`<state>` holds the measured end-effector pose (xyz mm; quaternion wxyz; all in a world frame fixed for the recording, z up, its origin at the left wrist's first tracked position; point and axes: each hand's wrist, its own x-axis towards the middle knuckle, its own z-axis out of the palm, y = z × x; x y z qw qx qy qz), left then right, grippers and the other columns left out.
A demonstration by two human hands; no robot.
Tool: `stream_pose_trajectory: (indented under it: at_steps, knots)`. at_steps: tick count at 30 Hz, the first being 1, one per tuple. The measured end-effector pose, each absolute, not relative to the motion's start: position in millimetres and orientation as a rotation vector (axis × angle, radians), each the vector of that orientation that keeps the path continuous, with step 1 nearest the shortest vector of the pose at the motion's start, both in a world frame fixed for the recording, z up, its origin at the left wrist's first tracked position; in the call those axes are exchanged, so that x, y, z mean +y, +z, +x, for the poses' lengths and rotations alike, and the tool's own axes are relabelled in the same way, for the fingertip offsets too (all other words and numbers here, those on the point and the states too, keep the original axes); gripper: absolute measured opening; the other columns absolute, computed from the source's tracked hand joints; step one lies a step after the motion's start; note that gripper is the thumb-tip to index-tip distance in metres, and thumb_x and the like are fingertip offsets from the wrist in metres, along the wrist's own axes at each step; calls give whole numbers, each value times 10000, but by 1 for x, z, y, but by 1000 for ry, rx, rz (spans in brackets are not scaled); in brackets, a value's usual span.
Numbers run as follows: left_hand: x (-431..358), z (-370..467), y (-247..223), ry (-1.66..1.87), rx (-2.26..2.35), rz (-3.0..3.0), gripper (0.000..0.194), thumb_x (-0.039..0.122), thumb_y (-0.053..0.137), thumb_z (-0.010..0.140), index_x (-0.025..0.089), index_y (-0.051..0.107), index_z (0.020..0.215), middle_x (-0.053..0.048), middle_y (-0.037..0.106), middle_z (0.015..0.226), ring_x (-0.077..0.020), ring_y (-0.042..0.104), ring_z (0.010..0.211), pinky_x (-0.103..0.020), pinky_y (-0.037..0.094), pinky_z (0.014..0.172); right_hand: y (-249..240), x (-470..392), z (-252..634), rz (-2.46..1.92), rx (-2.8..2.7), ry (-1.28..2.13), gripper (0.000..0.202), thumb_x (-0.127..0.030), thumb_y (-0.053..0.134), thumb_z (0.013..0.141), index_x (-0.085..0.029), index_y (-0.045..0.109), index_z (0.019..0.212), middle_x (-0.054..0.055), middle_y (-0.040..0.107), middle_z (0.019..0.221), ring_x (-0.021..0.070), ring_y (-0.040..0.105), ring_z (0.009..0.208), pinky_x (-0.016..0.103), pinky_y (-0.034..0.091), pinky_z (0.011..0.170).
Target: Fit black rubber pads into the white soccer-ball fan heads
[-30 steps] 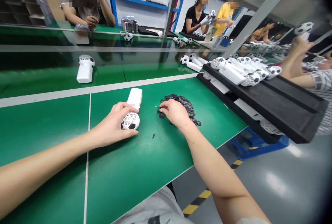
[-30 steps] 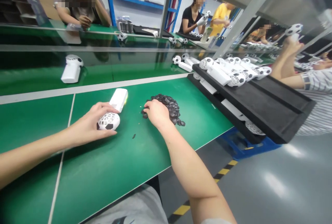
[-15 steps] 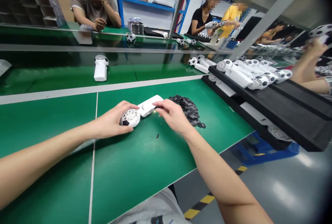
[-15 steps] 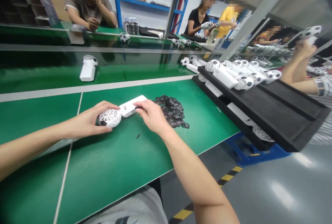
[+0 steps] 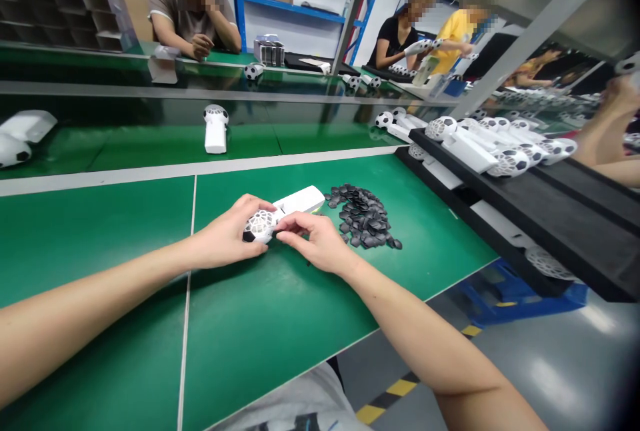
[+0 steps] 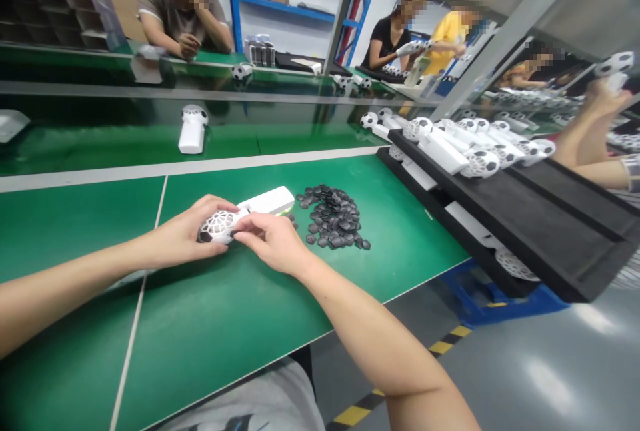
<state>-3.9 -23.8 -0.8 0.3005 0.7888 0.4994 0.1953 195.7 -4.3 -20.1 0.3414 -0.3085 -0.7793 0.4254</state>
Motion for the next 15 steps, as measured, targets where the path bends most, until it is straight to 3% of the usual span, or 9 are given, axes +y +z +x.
stream_pose_trajectory:
  at_steps: [5, 15]
  knots:
    - [-23, 0, -5, 576, 1367, 2096, 454, 414, 590, 714, 238, 465, 1113, -55, 435, 1122, -245, 478, 1010, -383, 418, 866, -26, -2, 190, -841, -2005, 1137, 50, -201, 580, 788, -170, 617, 804, 6, 634, 786, 121, 584, 732, 256, 473, 707]
    - [-24, 5, -5, 665, 1408, 2047, 372, 379, 582, 709, 226, 501, 1039, -34, 465, 1029, -229, 488, 957, -368, 414, 823, -30, 2, 185, -851, -1905, 1187, 31, -203, 620, 755, -173, 612, 758, -12, 612, 755, 103, 561, 706, 234, 463, 691]
